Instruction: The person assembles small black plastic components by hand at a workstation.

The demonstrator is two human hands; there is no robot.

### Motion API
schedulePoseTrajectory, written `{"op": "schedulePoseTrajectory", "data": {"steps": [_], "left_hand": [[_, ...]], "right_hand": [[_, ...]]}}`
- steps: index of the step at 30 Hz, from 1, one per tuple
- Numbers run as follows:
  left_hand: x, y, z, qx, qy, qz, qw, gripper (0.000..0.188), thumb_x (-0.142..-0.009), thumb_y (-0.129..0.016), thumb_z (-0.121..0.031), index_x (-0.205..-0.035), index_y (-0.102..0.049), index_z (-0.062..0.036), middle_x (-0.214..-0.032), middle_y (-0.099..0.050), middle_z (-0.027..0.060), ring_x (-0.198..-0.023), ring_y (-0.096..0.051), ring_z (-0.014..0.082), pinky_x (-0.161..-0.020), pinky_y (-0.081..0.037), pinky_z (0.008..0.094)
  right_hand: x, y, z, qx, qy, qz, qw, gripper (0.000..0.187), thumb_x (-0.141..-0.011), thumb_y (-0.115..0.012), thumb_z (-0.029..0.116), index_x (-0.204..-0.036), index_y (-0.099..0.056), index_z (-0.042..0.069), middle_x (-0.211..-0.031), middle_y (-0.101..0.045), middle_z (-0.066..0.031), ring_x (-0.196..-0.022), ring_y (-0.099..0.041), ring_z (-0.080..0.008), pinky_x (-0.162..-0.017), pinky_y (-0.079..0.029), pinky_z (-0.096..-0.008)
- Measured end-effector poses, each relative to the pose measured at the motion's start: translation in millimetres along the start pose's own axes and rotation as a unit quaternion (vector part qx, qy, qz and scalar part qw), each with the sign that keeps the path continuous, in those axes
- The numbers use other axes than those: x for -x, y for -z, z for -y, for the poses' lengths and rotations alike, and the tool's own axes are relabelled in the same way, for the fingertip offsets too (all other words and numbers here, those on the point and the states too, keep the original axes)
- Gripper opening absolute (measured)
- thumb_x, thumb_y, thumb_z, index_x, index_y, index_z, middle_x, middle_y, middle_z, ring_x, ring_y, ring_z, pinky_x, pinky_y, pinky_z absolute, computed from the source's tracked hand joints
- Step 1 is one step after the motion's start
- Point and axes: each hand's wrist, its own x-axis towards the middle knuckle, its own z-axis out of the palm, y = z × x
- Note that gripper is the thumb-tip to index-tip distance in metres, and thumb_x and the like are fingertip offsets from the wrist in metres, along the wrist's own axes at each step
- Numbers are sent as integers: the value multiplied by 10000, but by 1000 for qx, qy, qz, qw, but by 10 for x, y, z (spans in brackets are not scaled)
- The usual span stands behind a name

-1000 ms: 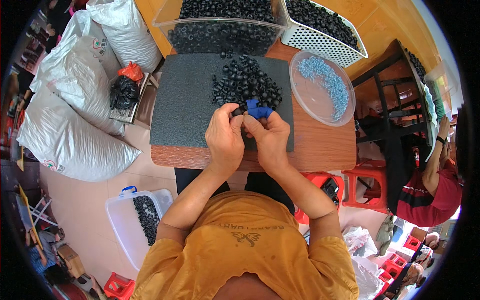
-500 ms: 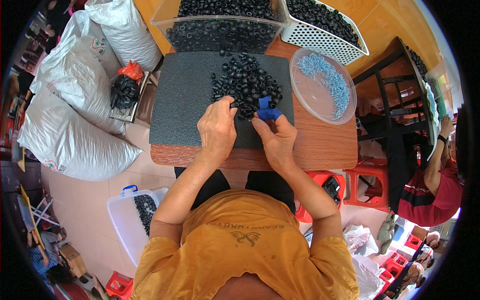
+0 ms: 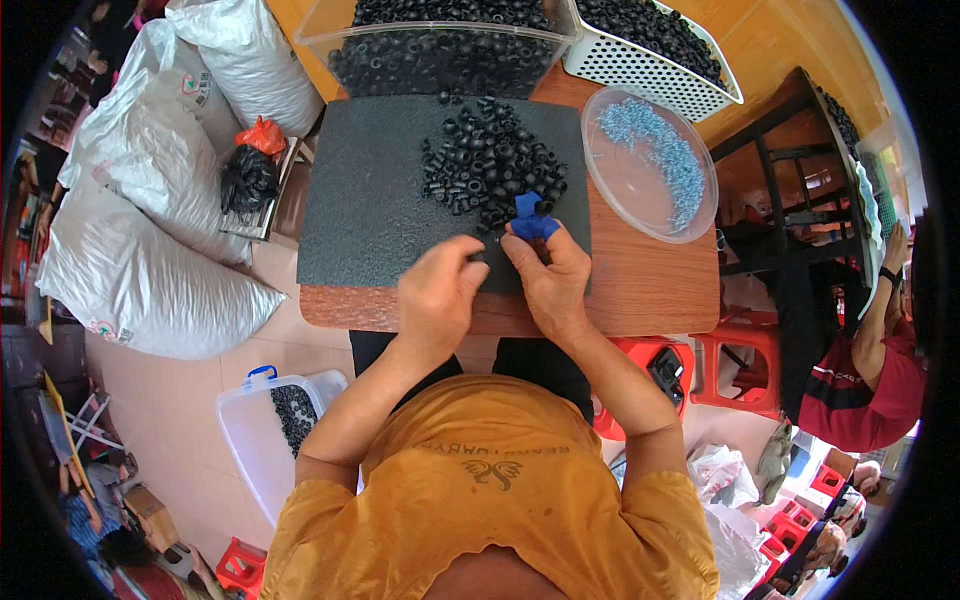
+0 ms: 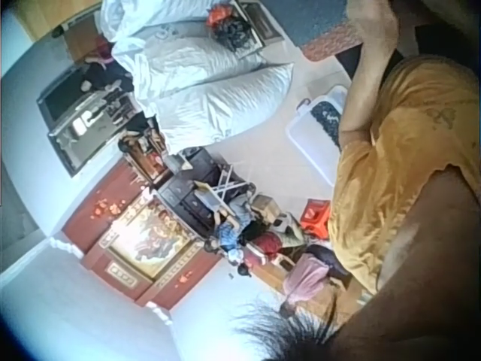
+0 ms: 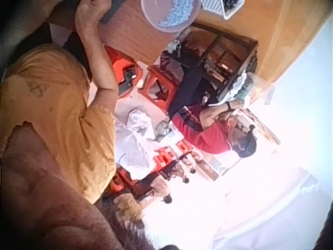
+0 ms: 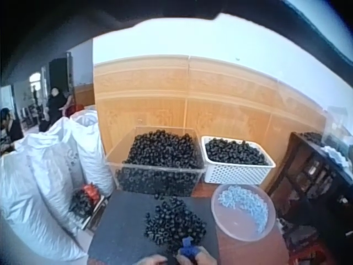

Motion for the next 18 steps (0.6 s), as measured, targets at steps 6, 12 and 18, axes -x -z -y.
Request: {"op": "schedulePoseTrajectory", "data": {"steps": [6, 12, 18], "left_hand": [[-96, -57, 99, 31, 13, 49, 998, 148, -815, -612, -28, -955, -572, -2, -763, -613, 109, -657, -597, 191, -588, -465, 289], [-161, -100, 290, 235, 140, -51, 961, 155, -867, -601, -68, -1012, -590, -13, -805, -647, 38, -675, -577, 93, -628, -486, 238], [-66, 73, 186, 319, 250, 10, 914, 180, -884, -582, -80, -1043, -578, 4, -864, -644, 72, -714, -589, 99, -615, -477, 212]], "right_hand": [[3, 7, -5, -41, -27, -11, 999, 112, -794, -652, 7, -902, -621, -2, -826, -597, -33, -715, -534, -75, -635, -439, -220], [22, 37, 25, -68, -35, -21, 997, 103, -808, -649, 13, -906, -620, 1, -838, -599, -3, -722, -522, -60, -639, -437, -216], [37, 30, 60, -77, -38, -14, 996, 109, -807, -648, 12, -910, -615, -4, -837, -595, -4, -717, -518, -57, -637, -431, -211]]}}
